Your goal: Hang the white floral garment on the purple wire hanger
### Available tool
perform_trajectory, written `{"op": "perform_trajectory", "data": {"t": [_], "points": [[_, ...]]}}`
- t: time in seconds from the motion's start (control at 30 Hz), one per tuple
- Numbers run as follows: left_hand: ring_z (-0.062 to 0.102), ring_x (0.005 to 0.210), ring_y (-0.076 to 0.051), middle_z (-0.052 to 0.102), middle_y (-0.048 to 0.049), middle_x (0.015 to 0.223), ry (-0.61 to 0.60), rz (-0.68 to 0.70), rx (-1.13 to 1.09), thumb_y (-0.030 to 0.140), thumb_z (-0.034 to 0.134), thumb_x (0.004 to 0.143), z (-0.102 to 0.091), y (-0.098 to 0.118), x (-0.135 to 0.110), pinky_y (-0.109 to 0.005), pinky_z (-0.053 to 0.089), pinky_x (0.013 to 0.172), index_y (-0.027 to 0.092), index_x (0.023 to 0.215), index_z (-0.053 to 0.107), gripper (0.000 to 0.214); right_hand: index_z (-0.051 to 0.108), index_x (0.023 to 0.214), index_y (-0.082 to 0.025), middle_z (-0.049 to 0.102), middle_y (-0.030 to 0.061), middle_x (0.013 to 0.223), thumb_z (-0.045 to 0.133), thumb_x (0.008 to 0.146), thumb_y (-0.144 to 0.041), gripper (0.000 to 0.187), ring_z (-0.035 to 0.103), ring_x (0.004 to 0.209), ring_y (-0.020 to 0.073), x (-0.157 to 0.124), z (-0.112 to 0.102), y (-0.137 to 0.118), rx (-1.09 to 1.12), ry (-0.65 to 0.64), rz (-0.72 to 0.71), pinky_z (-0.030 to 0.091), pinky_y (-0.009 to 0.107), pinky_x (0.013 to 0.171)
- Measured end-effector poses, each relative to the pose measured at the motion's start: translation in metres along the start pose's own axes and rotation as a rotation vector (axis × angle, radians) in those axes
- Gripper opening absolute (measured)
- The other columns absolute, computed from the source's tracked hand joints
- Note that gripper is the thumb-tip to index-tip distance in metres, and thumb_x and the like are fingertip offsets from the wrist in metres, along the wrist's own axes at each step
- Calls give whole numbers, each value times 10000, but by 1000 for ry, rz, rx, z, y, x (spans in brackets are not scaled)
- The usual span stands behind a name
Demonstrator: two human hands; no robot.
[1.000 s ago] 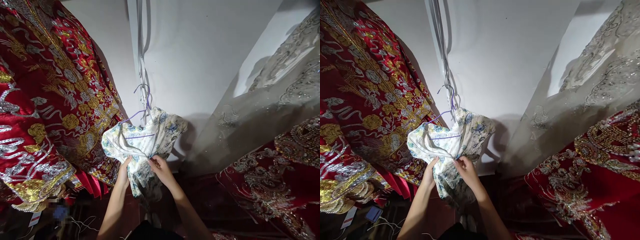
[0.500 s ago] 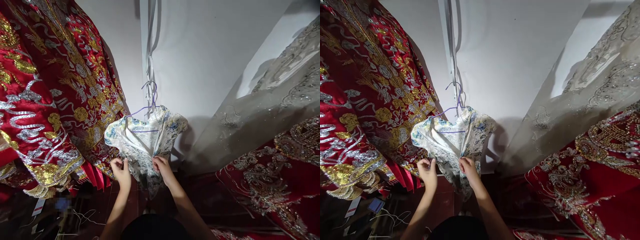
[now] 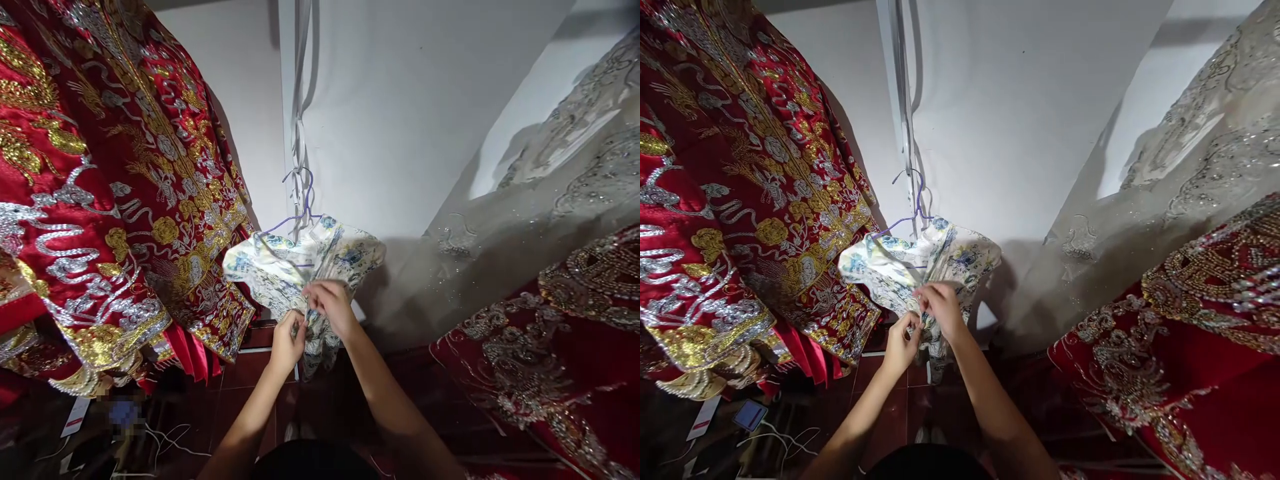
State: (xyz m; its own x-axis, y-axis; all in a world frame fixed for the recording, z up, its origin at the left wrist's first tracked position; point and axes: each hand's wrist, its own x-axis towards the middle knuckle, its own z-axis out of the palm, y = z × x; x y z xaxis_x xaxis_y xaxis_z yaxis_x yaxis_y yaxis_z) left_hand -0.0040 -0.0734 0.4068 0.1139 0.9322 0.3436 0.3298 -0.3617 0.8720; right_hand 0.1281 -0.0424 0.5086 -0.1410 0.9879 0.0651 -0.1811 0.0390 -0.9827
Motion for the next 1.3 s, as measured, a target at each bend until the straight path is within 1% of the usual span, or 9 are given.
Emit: {"op": "perform_trajectory", "data": {"t": [0.13,0.27,0.5,0.7,0.83,0.97,1.1,1.17,1.3], "points": [[489,685,-176,529,-13,710,-84,-17,22,218,536,868,9,-4,9,-278,380,665,209,739,529,130,704,726,-150,574,-1,513,634,788,-346,217,383,416,70,35,7,-58,9,70,-194,239,227,410],[516,659,-167,563,-10,709,-152,7,15,178,595,801,1,7,36,-269,399,654,199,733,588,71,709,752,-151,568,-2,508,610,791,-347,223,424,430,85,47,1,-79,-15,112,-254,256,226,406],[609,917,-191,648,-67,1008,93,344,-119,241,539,940,-55,100,88,-311,453,859,226,1384,492,447,658,690,-174,522,-19,499,562,833,-314,222,434,441,93,29,-14,-76,-99,-8,-222,287,233,433],[608,842,-188,675,-54,892,116,441,229,309,544,960,-74,138,113,-291,440,786,185,979,664,173,644,677,-181,479,-35,498,561,858,-326,246,408,450,101,33,-3,-72,-214,10,-313,303,243,463],[606,794,-166,673,-33,860,229,400,99,324,615,919,-91,142,108,-273,456,749,189,934,669,146,650,643,-178,480,-31,476,537,840,-261,241,402,445,106,38,-5,-47,-366,34,-288,295,245,475],[597,738,-126,652,-12,837,571,271,-274,316,711,834,-141,117,102,-220,457,674,182,899,677,153,657,635,-179,478,-30,479,515,841,-231,255,420,462,108,24,-12,-21,-360,-107,-198,323,241,500],[570,646,-115,620,-6,719,673,-66,-650,353,707,802,-175,51,95,-226,470,644,168,747,605,218,669,662,-178,496,-31,496,516,836,-203,233,450,478,107,-2,-4,1,-259,-276,-131,347,235,513],[564,615,-114,625,1,689,589,-331,-684,387,689,800,-168,16,86,-230,466,622,172,742,593,242,665,660,-176,496,-31,495,512,828,-189,228,451,479,104,-13,3,13,-213,-293,-111,342,231,509],[611,646,-146,690,-38,745,392,-471,-650,353,816,646,-122,-23,61,-266,482,649,129,800,659,314,651,641,-173,484,-33,468,509,834,-219,244,420,448,93,-31,5,35,-108,-220,-31,309,227,479]]}}
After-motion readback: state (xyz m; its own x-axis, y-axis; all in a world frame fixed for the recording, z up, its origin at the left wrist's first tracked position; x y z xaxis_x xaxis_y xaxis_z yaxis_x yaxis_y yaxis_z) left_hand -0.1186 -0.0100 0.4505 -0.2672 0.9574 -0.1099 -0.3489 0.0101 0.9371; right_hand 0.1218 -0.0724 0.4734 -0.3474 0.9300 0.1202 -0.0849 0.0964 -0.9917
